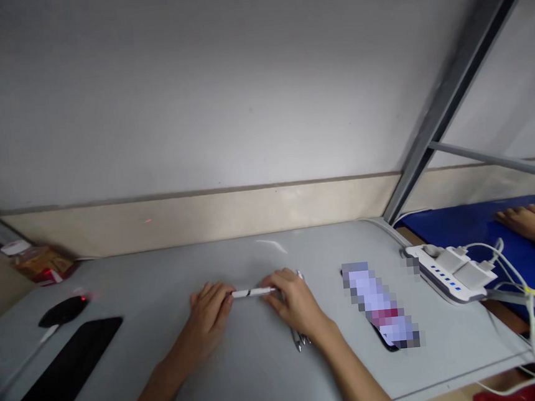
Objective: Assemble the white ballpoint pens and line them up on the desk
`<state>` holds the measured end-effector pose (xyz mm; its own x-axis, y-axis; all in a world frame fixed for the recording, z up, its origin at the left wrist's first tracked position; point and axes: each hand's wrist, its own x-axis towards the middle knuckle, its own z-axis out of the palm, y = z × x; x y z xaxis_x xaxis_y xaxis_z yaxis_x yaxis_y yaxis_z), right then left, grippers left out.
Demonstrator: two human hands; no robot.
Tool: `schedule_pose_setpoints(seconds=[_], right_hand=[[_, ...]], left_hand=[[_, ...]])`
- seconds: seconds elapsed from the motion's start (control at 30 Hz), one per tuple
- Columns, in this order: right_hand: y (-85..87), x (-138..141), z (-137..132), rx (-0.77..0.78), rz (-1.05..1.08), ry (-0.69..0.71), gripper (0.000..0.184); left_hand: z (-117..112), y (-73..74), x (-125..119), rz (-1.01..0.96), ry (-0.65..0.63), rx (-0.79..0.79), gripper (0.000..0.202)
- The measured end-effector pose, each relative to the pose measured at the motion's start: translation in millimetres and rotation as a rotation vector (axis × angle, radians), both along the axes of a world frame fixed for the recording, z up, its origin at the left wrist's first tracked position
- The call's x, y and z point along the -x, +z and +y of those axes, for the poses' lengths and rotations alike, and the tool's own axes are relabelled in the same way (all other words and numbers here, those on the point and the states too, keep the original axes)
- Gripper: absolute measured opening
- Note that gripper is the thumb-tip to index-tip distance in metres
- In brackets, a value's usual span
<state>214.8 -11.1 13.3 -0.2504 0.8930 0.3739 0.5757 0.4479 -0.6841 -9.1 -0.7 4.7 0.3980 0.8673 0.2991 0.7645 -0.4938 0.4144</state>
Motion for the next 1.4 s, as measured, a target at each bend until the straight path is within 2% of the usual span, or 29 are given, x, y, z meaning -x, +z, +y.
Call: schedule_pose_setpoints(seconds=[0.13,0.23,0.3,0.37,0.43,0.53,0.6,0.73,0.83,0.93,1.03,1.17,1.23,1.3,1.4], right_hand=[[2.4,0,-1,0.046,-0.005,-0.035,0.019],[1.5,1,-2,0.035,0.025,0.000,0.025],[0.7,1,-2,0.054,-0.001,0.010,0.015],[0.6,2,-2,0.086,-0.024,-0.004,0.022],[1.3,2,-2,0.077,-0.015,-0.021,0.020],[3.0,1,-2,0.020,0.012,0.044,0.026],[3.6,1,-2,0.011,-0.002,0.086,0.018],[3.2,4,-3,0.057,-0.021,0.044,0.026],[2.6,7,-5,0.156,0.037,0.050,0.032],[1.4,9,-5,0.340,0.194,0.091,0.041],[-0.3,10,-2,0.519,0.429,0.088,0.047],[-1.4,6,6,0.448,0.809,-0.022,0.032],[-1.8,2,11,0.454,1.107,-0.016,0.029],[-2.7,-2,14,0.541,1.352,0.045,0.030],[-4.2,-8,16,0.647,1.533,0.131,0.027]], left_hand=[[-1,0.3,-1,0.005,-0.020,0.016,0.025],[0,0.5,-1,0.013,-0.028,0.011,0.025],[0,1.1,-1,0.015,-0.032,0.009,0.025],[0,1.8,-1,0.016,-0.037,0.011,0.025],[0,2.1,-1,0.015,-0.046,0.011,0.024],[0,0.1,1,0.014,-0.065,0.007,0.024],[1,-2.9,2,0.017,-0.074,-0.002,0.024],[5,-7.1,4,0.036,-0.079,-0.090,0.024],[4,-4.9,3,0.095,-0.060,-0.204,0.025],[1,-1.3,1,0.141,-0.013,-0.315,0.026],[-1,-0.6,0,0.125,-0.017,-0.329,0.023],[3,-2.8,2,0.057,-0.014,-0.234,0.018],[6,-3.9,6,0.045,0.054,-0.220,0.022],[9,-5.0,10,0.074,0.169,-0.214,0.022],[13,-7.2,16,0.178,0.329,-0.174,0.017]])
